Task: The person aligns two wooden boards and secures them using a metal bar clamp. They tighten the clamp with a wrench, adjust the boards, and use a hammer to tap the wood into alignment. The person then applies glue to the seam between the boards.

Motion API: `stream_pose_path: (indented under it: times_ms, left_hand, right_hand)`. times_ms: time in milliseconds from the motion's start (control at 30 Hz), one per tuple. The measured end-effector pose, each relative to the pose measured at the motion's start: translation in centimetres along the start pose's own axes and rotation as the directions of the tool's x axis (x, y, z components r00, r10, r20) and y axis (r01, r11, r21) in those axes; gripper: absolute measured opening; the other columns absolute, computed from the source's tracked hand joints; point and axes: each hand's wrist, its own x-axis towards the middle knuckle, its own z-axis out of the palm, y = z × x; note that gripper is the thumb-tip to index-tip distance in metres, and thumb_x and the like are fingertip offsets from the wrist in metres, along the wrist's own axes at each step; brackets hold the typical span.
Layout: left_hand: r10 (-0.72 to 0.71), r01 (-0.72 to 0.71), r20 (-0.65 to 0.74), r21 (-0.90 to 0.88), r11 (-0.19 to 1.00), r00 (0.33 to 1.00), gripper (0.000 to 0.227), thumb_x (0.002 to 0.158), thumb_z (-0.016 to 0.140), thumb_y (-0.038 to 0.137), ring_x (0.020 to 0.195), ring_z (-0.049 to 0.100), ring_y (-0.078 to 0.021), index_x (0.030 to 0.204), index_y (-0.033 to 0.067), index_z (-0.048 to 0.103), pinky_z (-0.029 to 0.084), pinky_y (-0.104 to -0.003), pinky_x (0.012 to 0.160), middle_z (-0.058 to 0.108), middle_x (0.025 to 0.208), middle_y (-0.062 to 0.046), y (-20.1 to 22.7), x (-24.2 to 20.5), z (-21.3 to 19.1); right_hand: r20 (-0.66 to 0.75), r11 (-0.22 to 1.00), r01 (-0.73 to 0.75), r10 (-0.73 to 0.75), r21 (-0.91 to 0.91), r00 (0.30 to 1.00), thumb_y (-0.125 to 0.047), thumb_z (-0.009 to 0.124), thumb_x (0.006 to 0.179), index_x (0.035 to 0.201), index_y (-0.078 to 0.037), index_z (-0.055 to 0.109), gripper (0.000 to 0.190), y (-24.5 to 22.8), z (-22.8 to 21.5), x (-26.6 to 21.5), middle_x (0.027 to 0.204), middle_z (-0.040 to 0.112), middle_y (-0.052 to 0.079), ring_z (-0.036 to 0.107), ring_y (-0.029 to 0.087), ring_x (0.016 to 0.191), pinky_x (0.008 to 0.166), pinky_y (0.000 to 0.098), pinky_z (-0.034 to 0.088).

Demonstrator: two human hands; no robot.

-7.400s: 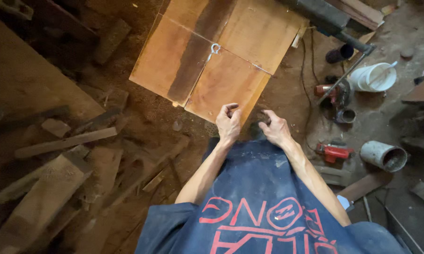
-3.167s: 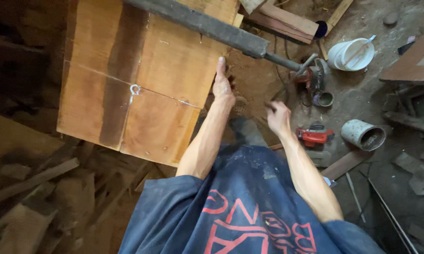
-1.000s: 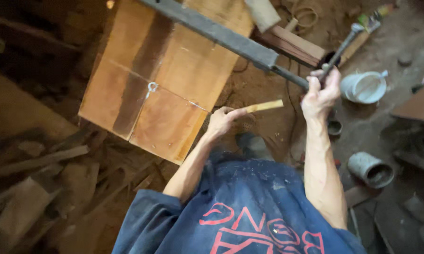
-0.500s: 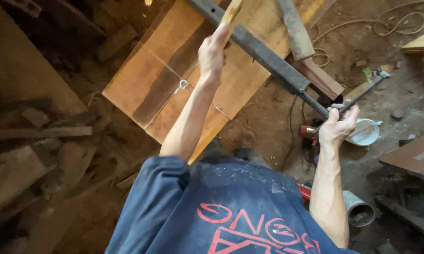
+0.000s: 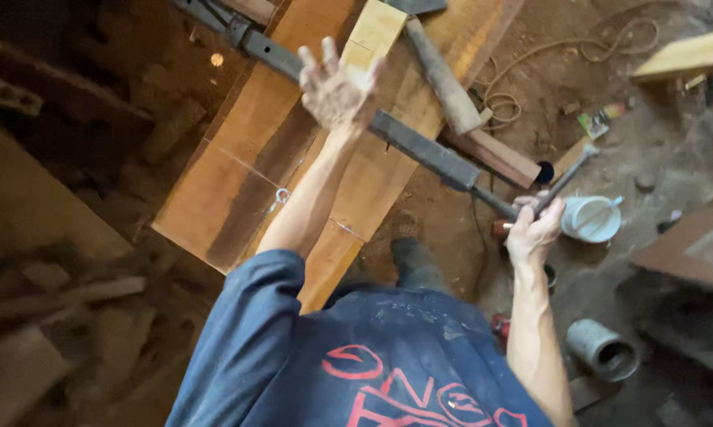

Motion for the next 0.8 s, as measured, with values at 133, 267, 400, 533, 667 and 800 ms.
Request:
stream_pose_path:
  times_ms: [133, 267, 400, 533, 667, 800]
  left_hand:
    - [-0.461, 0.465, 0.076, -0.243, 0.851, 0.884, 0.116, 0.061, 0.087, 0.053, 0.133, 0.046, -0.0459, 0.152, 0.0025, 0.037, 0.043, -0.052, 0.106, 0.036, 0.151, -0.026, -3.5, -1.1, 1.1]
    - [-0.575, 0.653, 0.309, -0.359, 0.667, 0.757, 0.101, 0.059, 0.084, 0.053, 0.127, 0.063, -0.0376, 0.135, -0.0056, 0.054, 0.048, -0.042, 0.111, 0.062, 0.137, -0.026, -4.8, 0.4, 2.5]
    - [-0.658, 0.726, 0.31, -0.239, 0.644, 0.686, 0.105, 0.058, 0.085, 0.051, 0.129, 0.055, -0.0392, 0.139, -0.0049, 0.047, 0.046, -0.042, 0.107, 0.05, 0.141, -0.027, -4.8, 1.9, 3.2]
    - [-0.676, 0.743, 0.315, -0.198, 0.639, 0.666, 0.106, 0.059, 0.086, 0.048, 0.128, 0.055, -0.04, 0.139, -0.007, 0.044, 0.047, -0.041, 0.106, 0.048, 0.142, -0.029, -4.8, 4.2, 2.7]
    - [-0.731, 0.81, 0.353, -0.305, 0.5, 0.584, 0.073, 0.058, 0.084, 0.036, 0.106, 0.069, -0.034, 0.112, -0.0087, 0.064, 0.055, -0.04, 0.091, 0.069, 0.116, -0.025, -5.4, 6.0, 3.2]
    - [-0.722, 0.838, 0.453, -0.429, 0.337, 0.522, 0.036, 0.06, 0.076, 0.023, 0.078, 0.075, -0.0267, 0.08, -0.0066, 0.074, 0.06, -0.038, 0.072, 0.077, 0.084, -0.019, -6.0, 7.3, 4.9]
  right_hand:
    - [0.052, 0.993, -0.116, 0.118, -0.035, 0.992, 0.004, 0.049, 0.099, 0.128, 0.003, 0.043, 0.03, 0.1, -0.5, 0.9, 0.097, 0.065, 0.014, 0.067, 0.023, 0.083, 0.074, 0.0365, 0.055]
    - [0.117, 0.984, -0.173, 0.176, -0.043, 0.977, 0.004, 0.05, 0.097, 0.125, 0.003, 0.042, 0.028, -0.1, 0.1, 2.5, 0.093, 0.063, 0.014, 0.065, 0.024, 0.076, 0.066, 0.0372, 0.053]
    - [0.143, 0.97, -0.234, 0.241, -0.066, 0.96, 0.004, 0.05, 0.096, 0.122, 0.002, 0.042, 0.027, 0.1, -0.7, 1.4, 0.089, 0.062, 0.014, 0.063, 0.024, 0.07, 0.059, 0.038, 0.05]
    - [0.17, 0.96, -0.261, 0.275, -0.097, 0.946, 0.004, 0.05, 0.094, 0.119, 0.002, 0.041, 0.026, -0.8, -0.4, 2.6, 0.085, 0.06, 0.015, 0.061, 0.024, 0.063, 0.052, 0.0387, 0.047]
    - [0.128, 0.941, -0.315, 0.33, -0.125, 0.935, 0.003, 0.05, 0.093, 0.116, 0.001, 0.04, 0.025, -2.7, -0.5, 1.7, 0.081, 0.058, 0.015, 0.059, 0.024, 0.056, 0.045, 0.0394, 0.045]
    - [0.081, 0.937, -0.322, 0.334, -0.137, 0.939, 0.003, 0.051, 0.092, 0.113, 0.001, 0.039, 0.024, -3.9, -1.2, 1.2, 0.078, 0.056, 0.015, 0.057, 0.024, 0.05, 0.037, 0.0401, 0.042]
